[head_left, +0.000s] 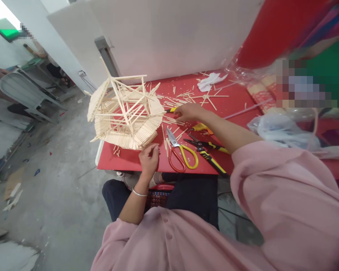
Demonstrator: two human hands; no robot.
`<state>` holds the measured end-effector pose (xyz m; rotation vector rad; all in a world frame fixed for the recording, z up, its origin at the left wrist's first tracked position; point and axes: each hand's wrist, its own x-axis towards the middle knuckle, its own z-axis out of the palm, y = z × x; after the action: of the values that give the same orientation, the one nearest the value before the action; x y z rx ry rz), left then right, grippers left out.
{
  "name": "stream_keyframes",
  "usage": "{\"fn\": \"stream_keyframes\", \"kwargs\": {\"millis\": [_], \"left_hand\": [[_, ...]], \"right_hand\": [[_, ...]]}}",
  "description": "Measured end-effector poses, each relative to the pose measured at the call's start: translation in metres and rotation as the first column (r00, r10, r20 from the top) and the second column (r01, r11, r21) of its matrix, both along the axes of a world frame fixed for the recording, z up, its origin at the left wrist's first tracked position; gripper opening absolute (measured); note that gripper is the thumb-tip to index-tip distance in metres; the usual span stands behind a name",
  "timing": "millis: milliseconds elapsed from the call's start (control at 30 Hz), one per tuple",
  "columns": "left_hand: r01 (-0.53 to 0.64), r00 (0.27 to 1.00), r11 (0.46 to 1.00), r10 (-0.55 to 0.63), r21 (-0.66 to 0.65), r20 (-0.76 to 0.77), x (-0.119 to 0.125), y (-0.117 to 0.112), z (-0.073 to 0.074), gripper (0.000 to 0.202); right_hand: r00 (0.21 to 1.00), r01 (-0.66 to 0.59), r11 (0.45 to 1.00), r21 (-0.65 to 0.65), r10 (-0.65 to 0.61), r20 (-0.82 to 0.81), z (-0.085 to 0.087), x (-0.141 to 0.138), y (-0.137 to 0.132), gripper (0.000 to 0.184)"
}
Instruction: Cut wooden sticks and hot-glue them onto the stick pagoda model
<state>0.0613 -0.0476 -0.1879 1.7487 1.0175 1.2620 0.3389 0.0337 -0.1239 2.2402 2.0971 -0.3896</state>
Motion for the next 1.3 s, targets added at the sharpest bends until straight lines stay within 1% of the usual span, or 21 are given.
{"fn": "stream_keyframes", "kwargs": {"millis": [67,167,233,333,400,567,700,833,967,1033,1100,1200,1233,1300], "left_hand": [[0.008,1.0,0.999,-0.007,-0.054,0.02,-0.001,0.0,-0.003,0.021],[0.022,1.0,0.998,-0.021,-0.063,0.005,-0.002,-0.001,-0.008,0.021],[0.03,1.0,0.998,-0.03,-0.054,-0.003,-0.001,0.0,-0.011,0.021],[0.03,1.0,0.998,-0.03,-0.057,0.001,0.001,0.001,-0.011,0.021],[0.031,1.0,0.997,-0.031,-0.063,0.002,0.002,0.002,-0.01,0.022],[0.041,0.999,0.996,-0.04,-0.078,0.014,0.003,0.003,-0.01,0.022],[0.044,0.999,0.997,-0.043,-0.067,0.008,0.003,0.004,-0.013,0.022],[0.053,0.998,0.998,-0.054,-0.034,-0.011,0.004,0.004,-0.015,0.02],[0.043,0.998,0.999,-0.042,0.021,-0.043,0.006,0.004,-0.014,0.018],[0.04,0.998,0.998,-0.038,0.039,-0.047,0.006,0.003,-0.013,0.017],[0.045,0.999,0.998,-0.044,0.049,-0.031,0.006,0.002,-0.013,0.016],[0.061,0.997,0.998,-0.062,0.024,0.035,0.006,-0.006,-0.011,0.015],[0.074,0.995,0.997,-0.073,-0.008,0.071,0.007,-0.009,-0.009,0.016],[0.128,0.98,0.984,-0.106,-0.123,0.168,0.012,-0.016,-0.003,0.019]], "right_hand": [[1.0,0.011,1.0,-0.014,-0.011,0.012,-0.002,0.005,0.005,0.042],[1.0,0.014,0.999,-0.029,-0.014,0.01,-0.003,0.014,0.008,0.035],[1.0,0.01,0.999,-0.037,-0.01,0.001,-0.003,0.017,0.007,0.033],[1.0,-0.005,0.999,-0.038,0.004,-0.023,-0.002,0.011,0.006,0.037],[1.0,-0.022,0.999,-0.045,0.022,-0.009,-0.002,0.003,0.007,0.04],[0.996,-0.023,0.998,-0.054,0.027,0.079,-0.003,-0.016,0.014,0.032],[0.997,-0.011,0.999,-0.037,0.013,0.069,-0.005,-0.018,0.017,0.027],[1.0,0.004,1.0,0.024,-0.004,0.019,-0.006,-0.014,0.015,0.023],[0.995,0.037,0.992,0.121,-0.025,-0.097,-0.009,-0.01,0.012,0.021],[0.98,0.078,0.983,0.163,-0.046,-0.191,-0.009,-0.008,0.011,0.019],[0.948,0.133,0.972,0.196,-0.066,-0.312,-0.007,-0.006,0.009,0.019],[0.85,0.21,0.955,0.209,-0.073,-0.521,0.0,-0.003,0.0,0.023],[0.806,0.227,0.952,0.204,-0.066,-0.588,0.003,-0.003,-0.004,0.026],[0.711,0.257,0.947,0.192,-0.051,-0.701,0.008,-0.002,-0.015,0.032]]}}
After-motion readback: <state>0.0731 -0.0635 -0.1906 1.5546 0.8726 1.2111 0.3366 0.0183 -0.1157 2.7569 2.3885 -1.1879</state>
